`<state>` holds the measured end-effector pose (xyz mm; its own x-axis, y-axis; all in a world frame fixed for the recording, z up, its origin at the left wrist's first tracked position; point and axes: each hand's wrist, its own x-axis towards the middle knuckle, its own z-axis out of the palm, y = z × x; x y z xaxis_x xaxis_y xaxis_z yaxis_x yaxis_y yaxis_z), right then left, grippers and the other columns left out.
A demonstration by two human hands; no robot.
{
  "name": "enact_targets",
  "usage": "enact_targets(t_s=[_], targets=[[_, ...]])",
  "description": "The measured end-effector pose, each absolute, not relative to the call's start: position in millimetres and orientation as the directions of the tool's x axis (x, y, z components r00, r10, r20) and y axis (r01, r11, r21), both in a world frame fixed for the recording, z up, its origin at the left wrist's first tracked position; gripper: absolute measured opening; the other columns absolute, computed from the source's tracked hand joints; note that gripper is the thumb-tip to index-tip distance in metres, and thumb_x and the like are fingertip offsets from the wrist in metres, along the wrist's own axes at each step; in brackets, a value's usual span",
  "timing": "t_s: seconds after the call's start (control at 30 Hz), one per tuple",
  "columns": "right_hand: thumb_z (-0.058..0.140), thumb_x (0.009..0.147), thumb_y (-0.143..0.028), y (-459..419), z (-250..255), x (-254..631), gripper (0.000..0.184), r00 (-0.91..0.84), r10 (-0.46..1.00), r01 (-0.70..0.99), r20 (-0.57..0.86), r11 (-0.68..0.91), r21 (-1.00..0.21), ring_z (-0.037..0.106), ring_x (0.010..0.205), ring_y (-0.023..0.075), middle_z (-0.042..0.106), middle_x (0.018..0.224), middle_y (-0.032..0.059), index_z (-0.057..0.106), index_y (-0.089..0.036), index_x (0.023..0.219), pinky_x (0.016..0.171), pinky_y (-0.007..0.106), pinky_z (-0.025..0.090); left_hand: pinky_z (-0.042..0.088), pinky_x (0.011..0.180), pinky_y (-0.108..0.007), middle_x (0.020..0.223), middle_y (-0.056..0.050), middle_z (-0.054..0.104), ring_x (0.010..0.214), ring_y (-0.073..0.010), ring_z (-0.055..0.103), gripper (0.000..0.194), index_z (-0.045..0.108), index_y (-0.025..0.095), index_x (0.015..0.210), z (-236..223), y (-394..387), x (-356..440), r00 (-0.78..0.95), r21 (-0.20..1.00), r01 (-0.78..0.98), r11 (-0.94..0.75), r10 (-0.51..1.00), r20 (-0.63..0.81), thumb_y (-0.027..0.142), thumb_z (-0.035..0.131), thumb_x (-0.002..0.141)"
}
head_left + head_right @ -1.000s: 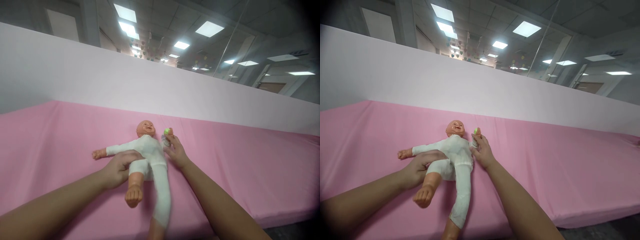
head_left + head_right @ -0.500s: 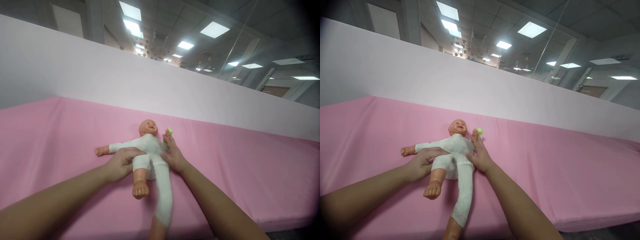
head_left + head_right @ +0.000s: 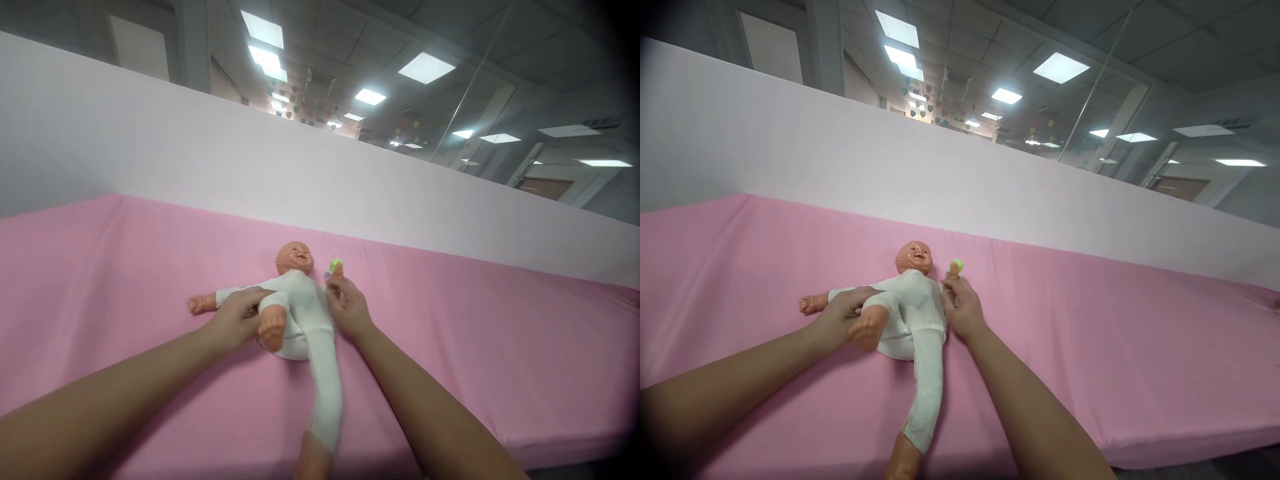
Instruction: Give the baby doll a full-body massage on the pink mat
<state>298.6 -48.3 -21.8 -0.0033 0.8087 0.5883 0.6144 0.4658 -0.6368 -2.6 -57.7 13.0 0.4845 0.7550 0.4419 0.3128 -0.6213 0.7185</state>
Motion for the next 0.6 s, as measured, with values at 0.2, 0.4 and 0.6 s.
enact_targets(t_s=[0.2,0.4,0.6], targets=[[0.058,0.092,-0.048,-24.5,-31.4,332.7,0.061,0.455,0.821,0.28,0.346,0.237,-0.93,0.07,0.111,0.0244,0.069,0.125,0.0122,0.043,-0.021,0.145,0.097,0.044,0.059,0.056,0.089,-0.036,0.11,-0.006,0.071,0.099,-0.0228,0.068,0.034,0.071,0.028,0.128,7.9,-69.5,-1.5,0.663,0.556,0.178,-0.812,0.517,0.542,0.026,0.06,0.096],[0.056,0.094,-0.048,-26.8,-33.6,339.0,0.085,0.437,0.833,0.376,0.339,0.173,-0.91,0.071,0.11,0.0262,0.07,0.126,0.0134,0.013,-0.022,0.162,0.095,0.046,0.06,0.057,0.085,-0.036,0.111,-0.005,0.072,0.096,-0.0237,0.068,0.039,0.07,0.035,0.132,7.6,-74.1,1.5,0.698,0.527,0.149,-0.837,0.467,0.544,0.025,0.063,0.095],[0.056,0.094,-0.032,-46.7,-19.5,293.6,0.074,-0.004,0.867,0.737,0.497,0.339,-0.585,0.064,0.116,0.0307,0.065,0.138,0.0093,0.029,-0.03,0.162,0.1,0.049,0.053,0.058,0.077,-0.032,0.095,-0.004,0.075,0.089,-0.023,0.071,0.026,0.078,0.024,0.11,4.3,-55.2,0.7,0.56,0.696,0.269,-0.666,0.696,0.45,0.029,0.063,0.089]])
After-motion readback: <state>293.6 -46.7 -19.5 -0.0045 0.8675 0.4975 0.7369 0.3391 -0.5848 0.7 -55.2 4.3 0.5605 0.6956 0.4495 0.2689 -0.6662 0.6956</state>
